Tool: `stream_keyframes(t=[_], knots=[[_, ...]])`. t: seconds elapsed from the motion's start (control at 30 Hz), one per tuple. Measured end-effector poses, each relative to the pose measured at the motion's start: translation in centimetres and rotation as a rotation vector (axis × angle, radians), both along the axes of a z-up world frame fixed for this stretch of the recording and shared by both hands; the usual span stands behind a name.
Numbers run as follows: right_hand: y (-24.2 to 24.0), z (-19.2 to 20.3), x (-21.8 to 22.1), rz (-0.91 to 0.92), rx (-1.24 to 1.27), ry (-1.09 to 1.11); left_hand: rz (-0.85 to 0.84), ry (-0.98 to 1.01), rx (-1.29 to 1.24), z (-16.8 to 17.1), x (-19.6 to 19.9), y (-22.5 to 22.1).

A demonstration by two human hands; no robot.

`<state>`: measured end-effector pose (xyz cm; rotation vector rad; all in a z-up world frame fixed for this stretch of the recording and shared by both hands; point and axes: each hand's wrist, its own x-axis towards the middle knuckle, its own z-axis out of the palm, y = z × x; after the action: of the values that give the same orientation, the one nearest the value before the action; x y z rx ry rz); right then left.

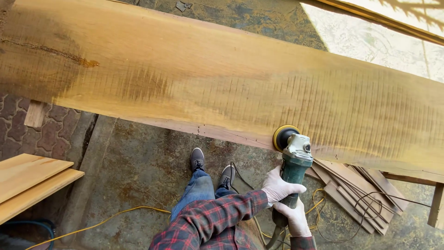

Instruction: The person uses a handheld electric sander to sand the surface of long wooden boards resting on supports, moving the sander back and forth along the boards to smooth the wood. The person works on one board, then moves to sand additional boards laid out in the workshop.

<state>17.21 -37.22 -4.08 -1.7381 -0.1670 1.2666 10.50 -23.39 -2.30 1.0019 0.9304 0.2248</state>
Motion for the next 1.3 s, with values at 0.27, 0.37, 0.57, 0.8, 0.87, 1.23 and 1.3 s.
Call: stream_keyframes(t=[0.27, 0.37, 0.57, 0.8, 0.87, 1.23, 1.3], knots=[[2.2, 0.8, -2.0, 0.161, -0.008, 0.034, 0.162, -0.054, -0.083, -0.4, -3.5, 0.2], [4.0, 0.9, -3.2, 0.214, -0.02, 0.036, 0.232, -0.085, -0.094, -0.3, -5.2, 1.3], [7.5, -0.4, -5.3, 0.317, 0.014, -0.025, 0.324, -0.179, -0.088, 0.1, -8.7, 4.7], [14.9, 1.2, -11.6, 0.349, 0.009, -0.026, 0.364, -0.218, -0.095, -0.2, -15.1, 11.3], [17.9, 1.7, -13.8, 0.356, 0.035, -0.027, 0.376, -0.206, -0.091, 0.3, -17.3, 14.2], [33.9, 5.4, -27.0, 0.475, 0.089, -0.031, 0.488, -0.177, -0.052, 2.1, -31.1, 28.7], [36.4, 6.6, -28.4, 0.562, 0.066, -0.04, 0.551, -0.146, -0.068, 1.6, -32.6, 30.5]])
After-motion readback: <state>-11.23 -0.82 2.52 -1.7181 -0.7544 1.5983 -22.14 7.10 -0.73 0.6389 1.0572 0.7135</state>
